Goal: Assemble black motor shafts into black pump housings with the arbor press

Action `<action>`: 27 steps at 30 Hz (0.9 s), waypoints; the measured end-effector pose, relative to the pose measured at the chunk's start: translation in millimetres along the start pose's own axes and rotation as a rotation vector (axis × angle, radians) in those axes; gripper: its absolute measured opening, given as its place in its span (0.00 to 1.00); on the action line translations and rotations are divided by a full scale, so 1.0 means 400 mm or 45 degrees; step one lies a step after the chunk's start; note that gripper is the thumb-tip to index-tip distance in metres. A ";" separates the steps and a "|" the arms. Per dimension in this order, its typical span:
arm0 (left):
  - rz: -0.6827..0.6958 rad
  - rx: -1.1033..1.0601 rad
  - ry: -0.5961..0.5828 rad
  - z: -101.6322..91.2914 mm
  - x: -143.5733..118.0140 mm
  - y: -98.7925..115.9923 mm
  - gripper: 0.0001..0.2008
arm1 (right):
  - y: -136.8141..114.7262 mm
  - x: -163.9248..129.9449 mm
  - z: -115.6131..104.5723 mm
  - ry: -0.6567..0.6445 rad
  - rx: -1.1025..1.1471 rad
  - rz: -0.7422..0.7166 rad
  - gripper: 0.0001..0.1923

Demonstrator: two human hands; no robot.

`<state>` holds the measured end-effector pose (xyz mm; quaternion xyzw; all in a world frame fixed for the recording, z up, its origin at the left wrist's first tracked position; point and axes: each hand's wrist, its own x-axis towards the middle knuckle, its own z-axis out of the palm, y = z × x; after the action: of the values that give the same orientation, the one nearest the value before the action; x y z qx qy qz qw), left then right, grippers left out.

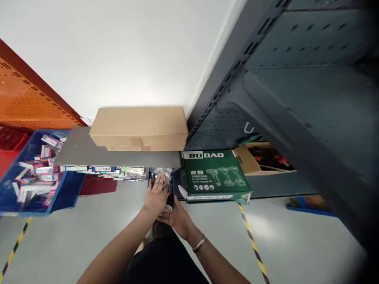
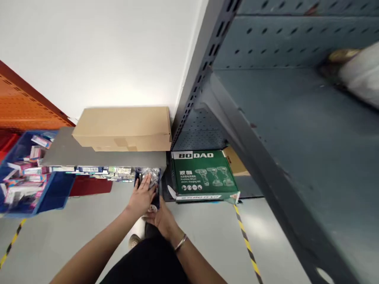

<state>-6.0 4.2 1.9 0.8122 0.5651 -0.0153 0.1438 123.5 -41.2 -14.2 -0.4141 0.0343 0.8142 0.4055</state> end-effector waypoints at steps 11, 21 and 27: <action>-0.102 -0.080 0.046 -0.068 0.004 0.057 0.28 | -0.129 0.106 0.118 -0.047 -0.018 -0.184 0.15; -0.574 -0.264 -0.291 0.003 -0.397 -0.053 0.25 | -0.080 0.117 0.103 0.175 -0.259 -0.264 0.07; -1.353 -0.547 -0.329 0.152 -0.930 0.084 0.27 | 0.131 0.056 0.023 0.223 -0.860 0.137 0.12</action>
<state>-100.7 -361.6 20.7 0.3616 0.8632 -0.0694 0.3455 74.0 -58.4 -38.6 -0.5907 -0.1804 0.7613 0.1977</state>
